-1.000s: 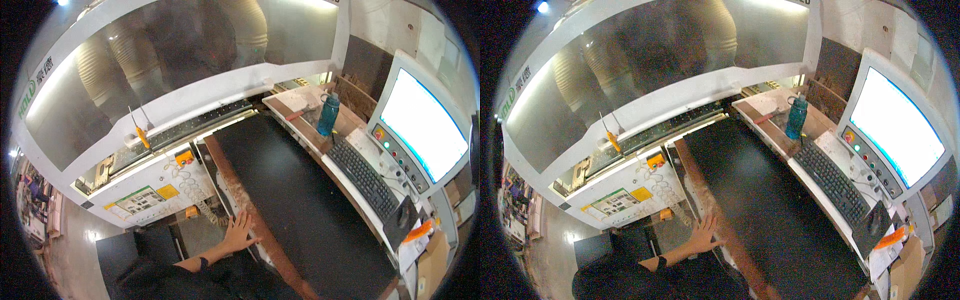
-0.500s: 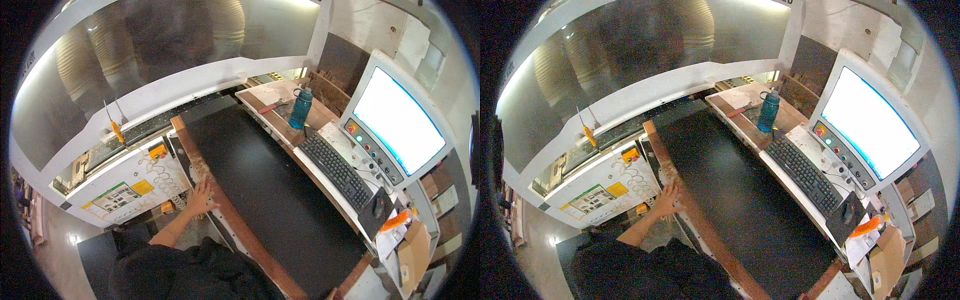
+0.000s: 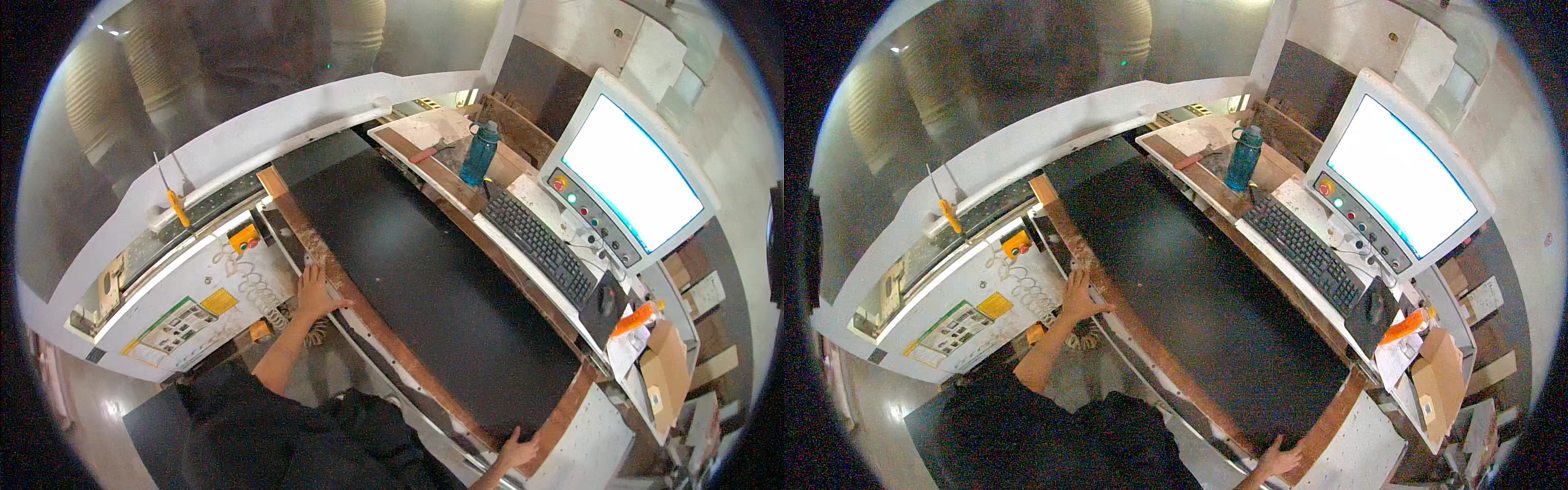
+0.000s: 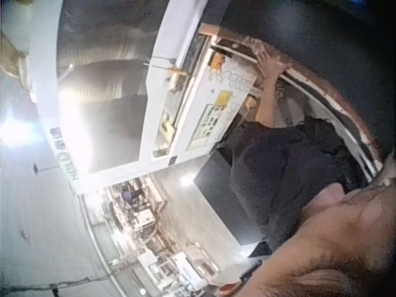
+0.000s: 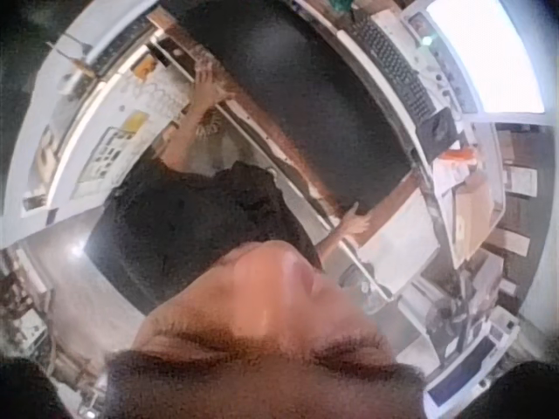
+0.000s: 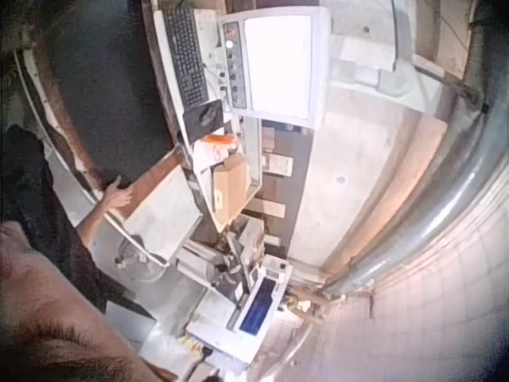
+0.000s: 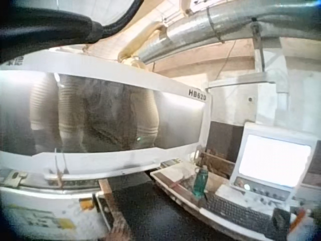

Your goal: The person moves black panels onto an industrial processing machine for alignment and then uses a yellow hand tool to scrape the edges of a panel.

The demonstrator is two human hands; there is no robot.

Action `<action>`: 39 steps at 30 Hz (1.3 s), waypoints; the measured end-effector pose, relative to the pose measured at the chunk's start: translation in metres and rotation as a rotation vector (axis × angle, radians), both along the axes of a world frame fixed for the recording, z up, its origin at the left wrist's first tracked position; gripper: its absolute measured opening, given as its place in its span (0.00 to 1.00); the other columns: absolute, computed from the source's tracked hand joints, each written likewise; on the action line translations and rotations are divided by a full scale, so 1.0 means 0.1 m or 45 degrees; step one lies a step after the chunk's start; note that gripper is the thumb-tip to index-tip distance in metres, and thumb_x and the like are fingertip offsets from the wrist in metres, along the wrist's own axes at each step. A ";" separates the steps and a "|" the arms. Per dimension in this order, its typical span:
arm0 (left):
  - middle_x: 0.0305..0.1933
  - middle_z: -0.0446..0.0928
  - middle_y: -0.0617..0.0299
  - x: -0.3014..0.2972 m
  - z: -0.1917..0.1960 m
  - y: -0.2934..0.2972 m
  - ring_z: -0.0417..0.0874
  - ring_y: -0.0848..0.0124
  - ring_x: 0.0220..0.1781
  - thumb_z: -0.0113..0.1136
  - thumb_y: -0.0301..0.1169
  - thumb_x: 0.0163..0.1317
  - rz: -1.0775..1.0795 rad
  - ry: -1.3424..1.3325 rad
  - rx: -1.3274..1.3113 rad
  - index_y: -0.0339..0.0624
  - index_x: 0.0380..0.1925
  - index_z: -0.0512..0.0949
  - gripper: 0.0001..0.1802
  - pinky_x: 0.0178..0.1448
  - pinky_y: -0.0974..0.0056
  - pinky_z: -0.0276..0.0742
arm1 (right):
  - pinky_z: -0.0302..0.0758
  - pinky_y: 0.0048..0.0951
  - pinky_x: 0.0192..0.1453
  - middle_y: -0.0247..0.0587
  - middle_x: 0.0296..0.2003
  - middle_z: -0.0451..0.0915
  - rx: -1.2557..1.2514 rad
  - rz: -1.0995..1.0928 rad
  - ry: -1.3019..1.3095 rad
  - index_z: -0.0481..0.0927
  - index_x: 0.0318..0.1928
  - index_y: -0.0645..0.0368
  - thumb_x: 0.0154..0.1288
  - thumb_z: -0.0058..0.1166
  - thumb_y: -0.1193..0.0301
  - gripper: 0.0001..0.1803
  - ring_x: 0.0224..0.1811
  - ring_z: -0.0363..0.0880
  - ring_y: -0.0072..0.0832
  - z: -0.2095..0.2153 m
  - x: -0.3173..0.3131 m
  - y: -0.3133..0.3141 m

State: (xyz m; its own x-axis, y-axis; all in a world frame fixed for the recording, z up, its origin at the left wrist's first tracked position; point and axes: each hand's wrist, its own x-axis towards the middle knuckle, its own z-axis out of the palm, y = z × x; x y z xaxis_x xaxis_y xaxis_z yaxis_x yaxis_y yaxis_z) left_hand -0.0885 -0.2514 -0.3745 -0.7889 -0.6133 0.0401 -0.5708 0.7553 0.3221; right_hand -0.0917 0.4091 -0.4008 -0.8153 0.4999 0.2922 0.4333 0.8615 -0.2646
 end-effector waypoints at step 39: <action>0.50 0.79 0.51 2.02 0.05 0.83 0.87 0.61 0.33 0.58 0.43 0.74 -0.036 0.352 2.093 0.34 0.63 0.65 0.29 0.34 0.53 0.90 | 0.71 0.49 0.37 0.47 0.20 0.78 -0.448 -0.583 -0.105 0.80 0.28 0.76 0.75 0.44 0.38 0.44 0.27 0.66 0.32 1.01 4.32 1.33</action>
State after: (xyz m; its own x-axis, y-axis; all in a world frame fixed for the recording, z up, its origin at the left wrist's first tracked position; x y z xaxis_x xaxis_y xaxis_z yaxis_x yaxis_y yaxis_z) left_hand 0.1134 -0.1685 -0.3695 -0.8791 -0.1270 -0.4593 -0.3581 -0.4598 0.8126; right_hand 0.3408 0.5418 -0.2995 -0.5066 0.8621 -0.0103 0.7720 0.4483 -0.4506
